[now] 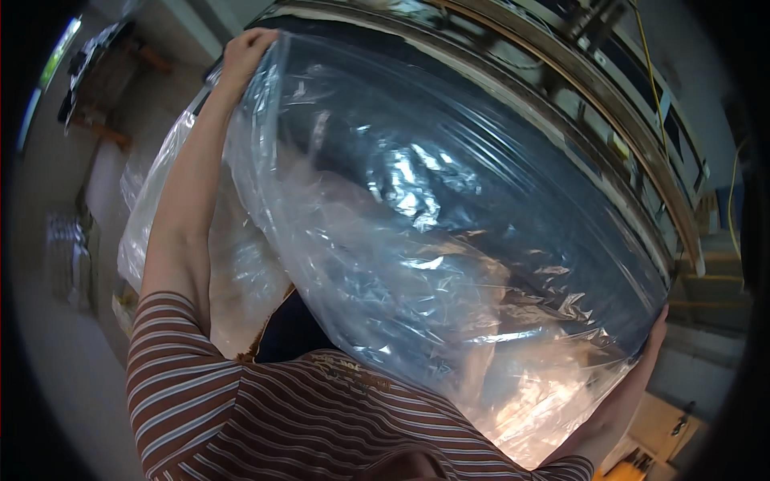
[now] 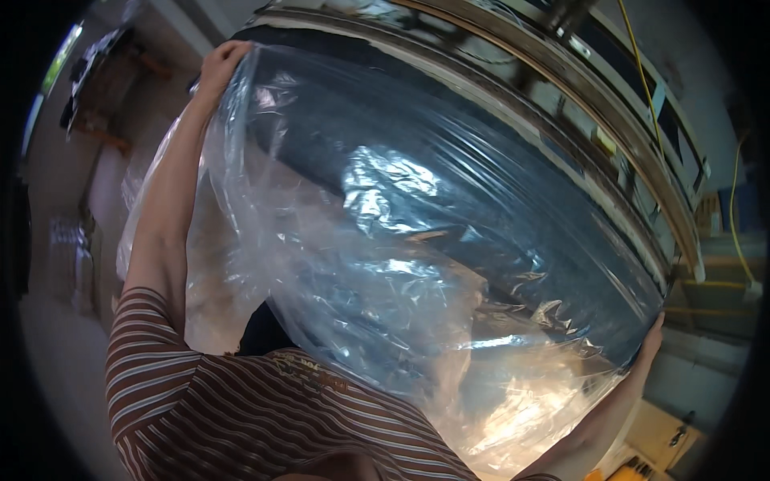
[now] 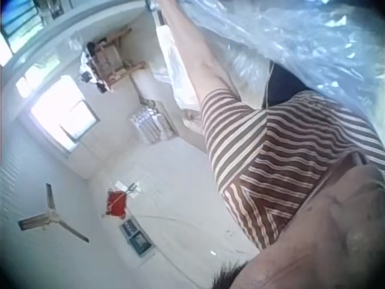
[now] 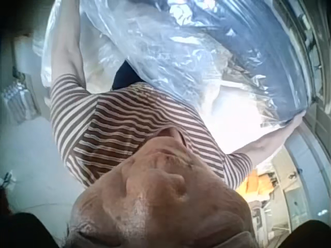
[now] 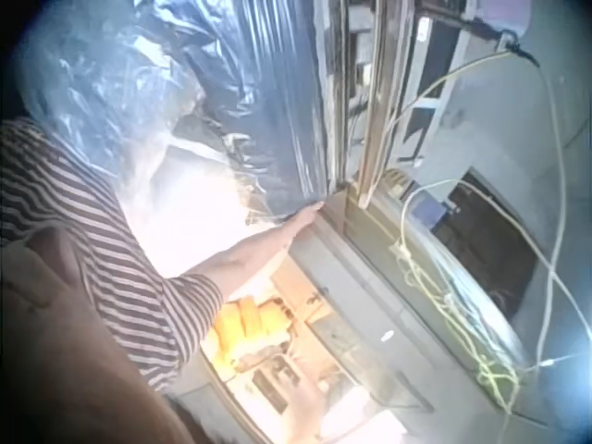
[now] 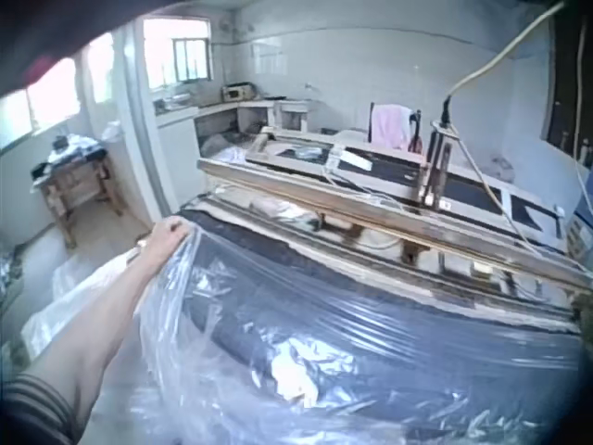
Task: The person wraps a large, dark-colored mattress with a clear plastic sheet. They repeatedly pull the plastic over the mattress, smooth it down, and adjust the edges to ensure full coverage. The person works methodically around the mattress, handling the plastic with both hands to secure it in place.
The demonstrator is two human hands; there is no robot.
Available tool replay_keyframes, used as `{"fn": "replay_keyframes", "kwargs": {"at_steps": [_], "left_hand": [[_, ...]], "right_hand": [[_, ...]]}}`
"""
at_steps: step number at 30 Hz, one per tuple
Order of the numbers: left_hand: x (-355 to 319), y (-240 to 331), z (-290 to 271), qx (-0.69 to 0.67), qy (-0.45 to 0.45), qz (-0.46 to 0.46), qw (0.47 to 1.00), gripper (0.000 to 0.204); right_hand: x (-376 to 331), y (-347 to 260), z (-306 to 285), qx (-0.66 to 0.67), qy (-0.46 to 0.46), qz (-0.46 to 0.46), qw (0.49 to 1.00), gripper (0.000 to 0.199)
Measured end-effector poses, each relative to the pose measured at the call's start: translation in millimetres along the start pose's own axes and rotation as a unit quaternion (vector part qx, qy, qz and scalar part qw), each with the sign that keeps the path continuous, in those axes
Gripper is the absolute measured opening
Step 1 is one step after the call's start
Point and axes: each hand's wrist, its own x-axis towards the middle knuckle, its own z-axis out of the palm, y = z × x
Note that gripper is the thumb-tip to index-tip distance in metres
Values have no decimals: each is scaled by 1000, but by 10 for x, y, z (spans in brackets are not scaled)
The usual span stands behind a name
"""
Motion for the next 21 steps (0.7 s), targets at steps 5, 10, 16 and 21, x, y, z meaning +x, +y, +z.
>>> {"fn": "replay_keyframes", "kwargs": {"at_steps": [5, 10, 16, 21], "left_hand": [[-51, -6, -583, 108, 58, 37, 992, 37], [-72, 134, -495, 88, 82, 58, 991, 25], [-63, 37, -448, 50, 144, 27, 988, 28], [-105, 79, -487, 43, 147, 40, 987, 30]], "right_hand": [[-1384, -2414, 720, -87, 292, -442, 844, 32], [-4115, -4395, 1296, 232, 15, -573, 786, 12], [-6223, -5041, 1783, 107, -286, -619, 724, 51], [-6111, -4466, 2061, -93, -369, -675, 633, 23]]}}
